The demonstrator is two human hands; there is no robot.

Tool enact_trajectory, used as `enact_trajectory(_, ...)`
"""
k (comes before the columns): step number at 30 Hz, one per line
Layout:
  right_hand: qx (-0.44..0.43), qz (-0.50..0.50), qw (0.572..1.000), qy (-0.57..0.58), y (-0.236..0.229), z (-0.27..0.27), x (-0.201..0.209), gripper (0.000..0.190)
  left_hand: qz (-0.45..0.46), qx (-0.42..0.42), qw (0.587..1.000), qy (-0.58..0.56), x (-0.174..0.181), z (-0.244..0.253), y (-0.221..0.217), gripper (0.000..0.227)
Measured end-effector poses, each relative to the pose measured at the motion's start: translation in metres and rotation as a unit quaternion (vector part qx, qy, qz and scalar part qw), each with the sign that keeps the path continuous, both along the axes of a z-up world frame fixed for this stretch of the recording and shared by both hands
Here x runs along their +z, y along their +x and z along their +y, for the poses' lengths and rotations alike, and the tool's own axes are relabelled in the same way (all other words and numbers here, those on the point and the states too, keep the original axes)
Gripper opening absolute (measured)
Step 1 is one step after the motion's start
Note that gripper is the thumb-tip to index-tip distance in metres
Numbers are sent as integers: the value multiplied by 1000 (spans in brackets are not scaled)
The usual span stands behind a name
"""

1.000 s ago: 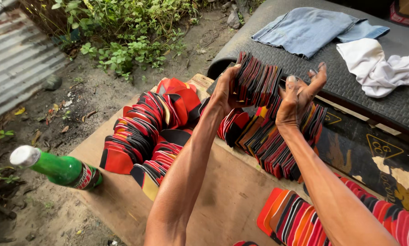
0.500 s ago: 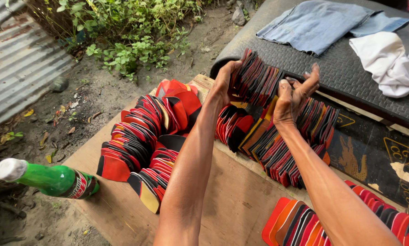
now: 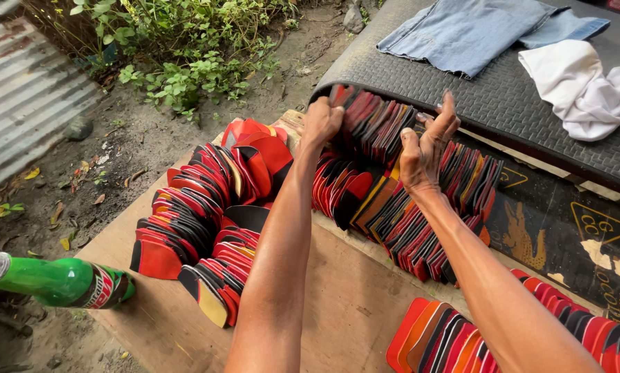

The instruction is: The person rubs the edges of small, colorful shoe parts with a black abrasive tool. They handle the parts one by one, picking them from a pile, rubbing the edges, and placing them back. The person also stacks and organizes the shoe parts on the wooden table.

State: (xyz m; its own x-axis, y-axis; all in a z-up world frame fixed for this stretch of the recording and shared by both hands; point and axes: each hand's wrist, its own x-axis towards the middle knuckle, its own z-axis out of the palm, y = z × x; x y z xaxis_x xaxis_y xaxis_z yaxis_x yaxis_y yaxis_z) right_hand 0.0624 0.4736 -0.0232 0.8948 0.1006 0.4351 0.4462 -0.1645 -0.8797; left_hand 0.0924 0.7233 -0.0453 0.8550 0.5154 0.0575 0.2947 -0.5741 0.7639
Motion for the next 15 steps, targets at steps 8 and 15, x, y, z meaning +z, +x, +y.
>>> enact_trajectory(8, 39, 65, 989, 124, 1, -4, 2, 77, -38, -14, 980, 193, 66, -56, -54, 73)
enact_trajectory(15, 84, 157, 949, 259, 8, -13, -6, 72, -17, -101, 968, 228, 66, -100, -71, 76)
